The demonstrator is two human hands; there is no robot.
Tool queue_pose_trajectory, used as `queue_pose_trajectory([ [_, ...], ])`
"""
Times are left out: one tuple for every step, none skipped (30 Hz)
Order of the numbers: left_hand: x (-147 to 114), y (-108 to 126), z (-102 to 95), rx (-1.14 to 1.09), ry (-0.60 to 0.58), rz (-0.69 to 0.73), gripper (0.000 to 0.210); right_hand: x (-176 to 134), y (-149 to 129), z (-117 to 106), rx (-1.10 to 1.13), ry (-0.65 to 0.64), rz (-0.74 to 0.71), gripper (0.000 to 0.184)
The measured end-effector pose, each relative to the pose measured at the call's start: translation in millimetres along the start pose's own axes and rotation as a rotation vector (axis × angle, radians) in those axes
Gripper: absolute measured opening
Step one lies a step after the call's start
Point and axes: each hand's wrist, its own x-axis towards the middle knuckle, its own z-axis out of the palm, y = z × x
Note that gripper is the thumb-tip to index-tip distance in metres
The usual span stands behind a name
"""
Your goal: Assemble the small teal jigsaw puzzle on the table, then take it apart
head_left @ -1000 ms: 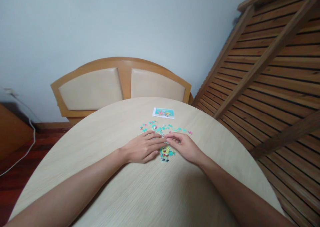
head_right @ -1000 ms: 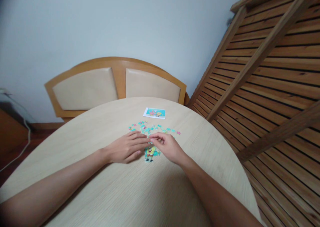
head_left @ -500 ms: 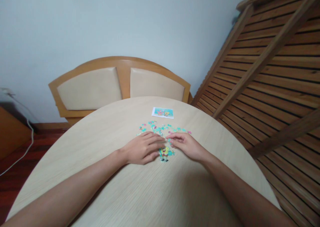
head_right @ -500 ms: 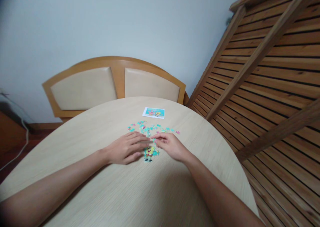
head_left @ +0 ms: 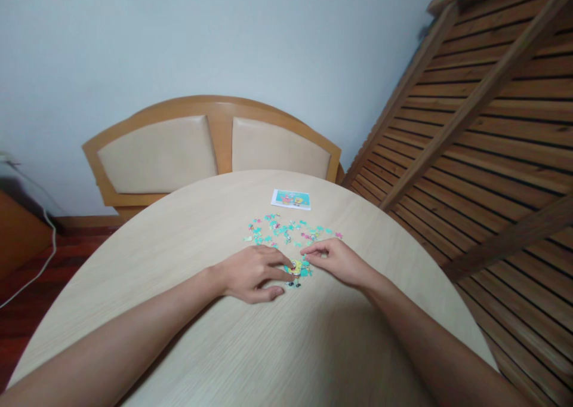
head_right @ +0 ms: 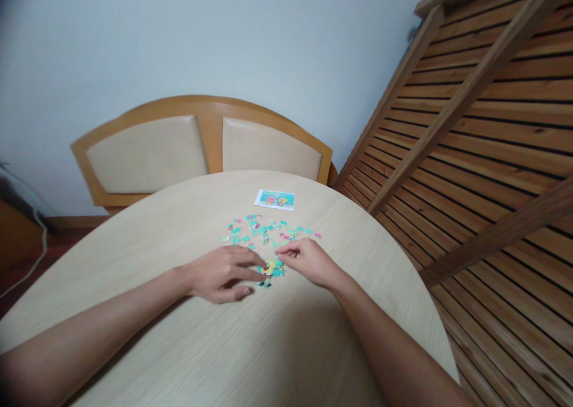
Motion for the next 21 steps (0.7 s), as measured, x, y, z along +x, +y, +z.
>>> queue_pose_trajectory([
  [0.1,0.1,-0.4,0.000,-0.001,0.001,0.038,-0.2,-0.1,0.1,-0.002,-0.005,0.002,0.029],
  [0.3,0.3,-0.7,0.000,-0.003,0.002,0.038,-0.3,0.1,0.4,-0.005,-0.008,0.002,0.029],
  [0.5,0.4,-1.1,0.001,-0.003,0.002,0.038,-0.3,0.5,0.8,-0.010,-0.006,0.000,0.029],
  [0.7,0.5,-1.4,0.001,-0.004,0.002,0.038,-0.2,1.2,1.3,-0.017,-0.004,-0.003,0.029],
  [0.9,0.7,-1.7,0.002,-0.004,0.004,0.038,0.0,1.9,1.9,-0.027,-0.001,-0.008,0.029],
  [1.0,0.8,-1.9,0.004,-0.003,0.006,0.038,0.2,2.8,2.3,-0.039,0.002,-0.014,0.029],
  [1.1,0.9,-2.1,0.005,-0.003,0.008,0.037,0.4,3.6,2.8,-0.052,0.005,-0.020,0.029],
  [1.2,0.9,-2.2,0.007,-0.005,0.011,0.037,0.6,4.4,3.1,-0.064,0.007,-0.025,0.028],
  [1.3,0.9,-2.2,0.010,-0.006,0.012,0.037,0.7,5.2,3.3,-0.076,0.012,-0.028,0.028],
  [1.3,0.9,-2.1,0.013,-0.009,0.013,0.037,0.7,5.8,3.5,-0.086,0.016,-0.031,0.028],
  [1.3,0.7,-2.0,0.015,-0.010,0.014,0.036,0.8,6.3,3.6,-0.093,0.021,-0.034,0.028],
  [1.2,0.5,-1.8,0.018,-0.011,0.015,0.036,0.7,6.7,3.7,-0.098,0.022,-0.036,0.027],
  [1.1,0.2,-1.6,0.021,-0.011,0.016,0.036,0.7,6.9,3.7,-0.101,0.023,-0.038,0.027],
  [1.1,0.0,-1.5,0.025,-0.012,0.016,0.036,0.6,6.9,3.7,-0.105,0.025,-0.041,0.027],
  [1.0,-0.3,-1.4,0.029,-0.013,0.016,0.036,0.5,6.8,3.8,-0.110,0.026,-0.044,0.026],
  [1.0,-0.5,-1.3,0.035,-0.015,0.016,0.036,0.4,6.6,3.8,-0.119,0.025,-0.048,0.026],
  [1.0,-0.6,-1.4,0.040,-0.018,0.015,0.037,0.4,6.3,3.9,-0.132,0.027,-0.053,0.026],
  [1.0,-0.5,-1.5,0.043,-0.021,0.015,0.037,0.3,6.0,3.9,-0.145,0.030,-0.058,0.025],
  [1.2,-0.4,-1.6,0.046,-0.021,0.016,0.037,0.3,5.8,4.0,-0.158,0.033,-0.063,0.025],
  [1.4,-0.1,-1.9,0.048,-0.017,0.017,0.037,0.3,5.7,4.1,-0.169,0.034,-0.068,0.024],
  [1.6,0.2,-2.2,0.049,-0.011,0.020,0.036,0.3,5.7,4.2,-0.179,0.036,-0.076,0.023],
])
